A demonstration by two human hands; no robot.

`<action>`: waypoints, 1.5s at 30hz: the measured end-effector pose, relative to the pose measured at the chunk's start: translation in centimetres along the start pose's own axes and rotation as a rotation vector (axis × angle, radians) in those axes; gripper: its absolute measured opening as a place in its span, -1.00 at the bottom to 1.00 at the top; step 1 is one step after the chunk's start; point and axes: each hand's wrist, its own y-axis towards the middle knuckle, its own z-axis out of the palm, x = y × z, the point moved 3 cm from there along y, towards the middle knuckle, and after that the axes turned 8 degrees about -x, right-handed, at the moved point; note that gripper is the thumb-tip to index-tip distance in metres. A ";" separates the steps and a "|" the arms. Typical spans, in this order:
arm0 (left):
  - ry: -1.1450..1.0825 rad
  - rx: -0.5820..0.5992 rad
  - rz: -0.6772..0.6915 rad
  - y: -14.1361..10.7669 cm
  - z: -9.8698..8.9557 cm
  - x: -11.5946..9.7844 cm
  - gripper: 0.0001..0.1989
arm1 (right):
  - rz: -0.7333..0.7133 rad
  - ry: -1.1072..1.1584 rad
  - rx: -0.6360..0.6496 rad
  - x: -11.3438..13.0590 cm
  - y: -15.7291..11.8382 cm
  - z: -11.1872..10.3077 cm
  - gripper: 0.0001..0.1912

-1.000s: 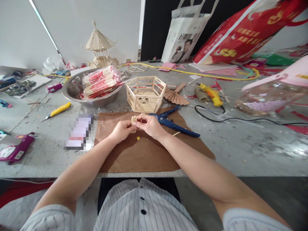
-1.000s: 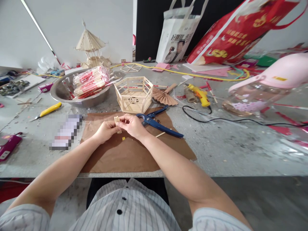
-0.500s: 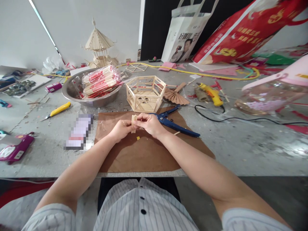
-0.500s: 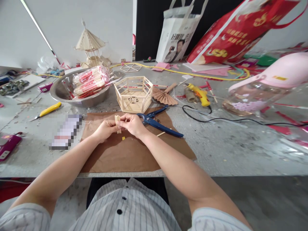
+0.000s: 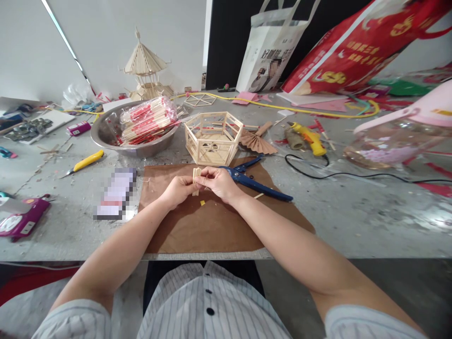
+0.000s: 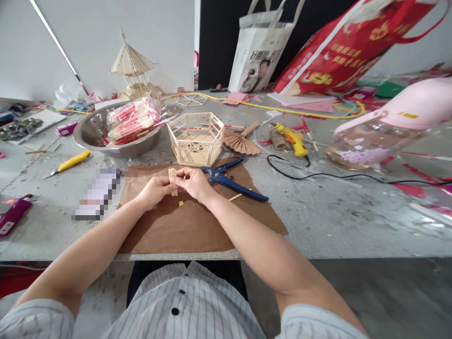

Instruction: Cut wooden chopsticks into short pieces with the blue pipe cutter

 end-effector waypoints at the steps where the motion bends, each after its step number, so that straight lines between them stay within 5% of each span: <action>1: 0.004 -0.004 0.003 0.1 0.0 0.0 -0.68 | 0.010 0.007 0.001 -0.1 0.0 0.0 -0.73; 8: -0.176 0.097 -0.215 -0.5 0.3 -0.4 -0.68 | 0.038 0.044 0.023 -0.1 -0.1 0.0 -0.72; 14: -0.217 0.191 -0.356 -1.3 0.5 -0.9 -0.64 | 0.197 0.169 0.065 -0.3 -0.5 0.3 -0.73; 31: -0.206 0.119 -0.252 -1.2 0.6 -0.1 -0.65 | 0.204 0.134 0.038 -0.2 -0.9 0.3 -0.68; 37: -0.205 0.098 -0.257 -1.3 0.4 -0.2 -0.68 | 0.019 -0.069 0.049 0.6 -0.5 -0.4 -0.65; 39: -0.209 0.065 -0.258 -1.3 0.1 -0.2 -0.70 | -0.161 -0.225 -0.048 1.8 0.0 -1.9 -0.65; 42: -0.215 0.002 -0.234 -1.0 -0.5 -0.2 -0.71 | -0.420 -0.404 -0.390 3.2 1.1 -5.7 -0.70; 45: -0.168 -0.055 -0.163 -0.7 -1.2 -0.2 -0.72 | -0.378 -0.468 -0.616 2.2 2.6 -8.9 -0.62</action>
